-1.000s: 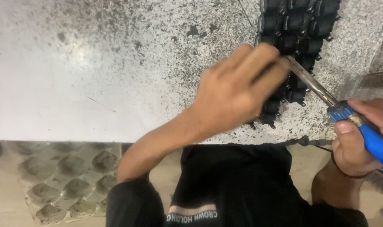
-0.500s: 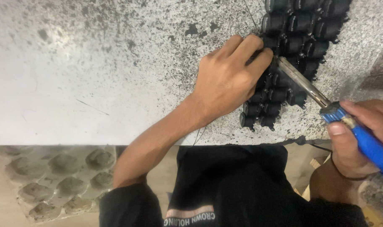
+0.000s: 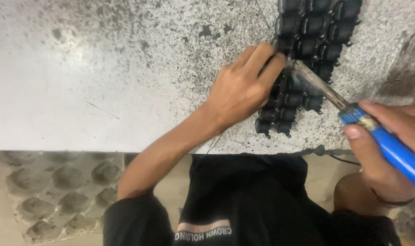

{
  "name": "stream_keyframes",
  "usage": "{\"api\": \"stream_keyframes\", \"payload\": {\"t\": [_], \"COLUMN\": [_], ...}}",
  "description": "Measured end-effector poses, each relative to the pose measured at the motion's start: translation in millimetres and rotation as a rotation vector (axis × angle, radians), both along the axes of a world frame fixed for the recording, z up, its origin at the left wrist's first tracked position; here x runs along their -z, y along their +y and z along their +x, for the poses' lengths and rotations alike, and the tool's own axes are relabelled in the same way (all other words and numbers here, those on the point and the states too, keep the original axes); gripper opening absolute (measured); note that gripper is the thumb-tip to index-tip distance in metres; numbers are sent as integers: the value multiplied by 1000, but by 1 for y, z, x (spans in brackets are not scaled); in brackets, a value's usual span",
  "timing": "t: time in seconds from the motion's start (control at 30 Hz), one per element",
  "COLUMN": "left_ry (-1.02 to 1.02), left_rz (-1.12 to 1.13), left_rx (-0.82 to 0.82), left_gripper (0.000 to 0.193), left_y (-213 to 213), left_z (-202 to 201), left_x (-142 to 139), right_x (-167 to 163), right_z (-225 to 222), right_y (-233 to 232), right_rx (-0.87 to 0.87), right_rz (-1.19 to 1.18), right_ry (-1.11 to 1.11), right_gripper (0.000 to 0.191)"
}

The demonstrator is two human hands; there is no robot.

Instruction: The person arranges black plastic components into rows on a workbench, fitting pieces together by hand. They then use a soldering iron to melt or press each assembled piece in the rows, working through them one at a time and repositioning the rows as they go.

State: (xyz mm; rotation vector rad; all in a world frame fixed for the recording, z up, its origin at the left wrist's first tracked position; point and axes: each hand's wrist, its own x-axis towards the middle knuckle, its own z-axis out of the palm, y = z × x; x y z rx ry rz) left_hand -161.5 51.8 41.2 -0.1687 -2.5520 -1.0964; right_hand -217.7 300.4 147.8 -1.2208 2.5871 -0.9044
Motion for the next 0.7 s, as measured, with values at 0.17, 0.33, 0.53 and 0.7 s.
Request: {"api": "stream_keyframes", "payload": {"t": [0.17, 0.33, 0.53, 0.7], "left_ry": [-31, 174, 42, 46], "left_rz": [82, -53, -53, -82], "left_rx": [78, -126, -182, -138], "left_gripper": [22, 33, 28, 24], "left_y": [-28, -30, -6, -1], "left_z": [7, -34, -30, -27], "left_x": [-70, -58, 12, 25], "right_x": [58, 77, 61, 60], "right_z": [15, 3, -2, -1], "right_y": [30, 48, 47, 46], "right_rx": [386, 390, 314, 336], "right_rz": [-426, -383, -198, -195], "right_ry": [-178, -135, -115, -148], "right_gripper": [24, 28, 26, 27]}}
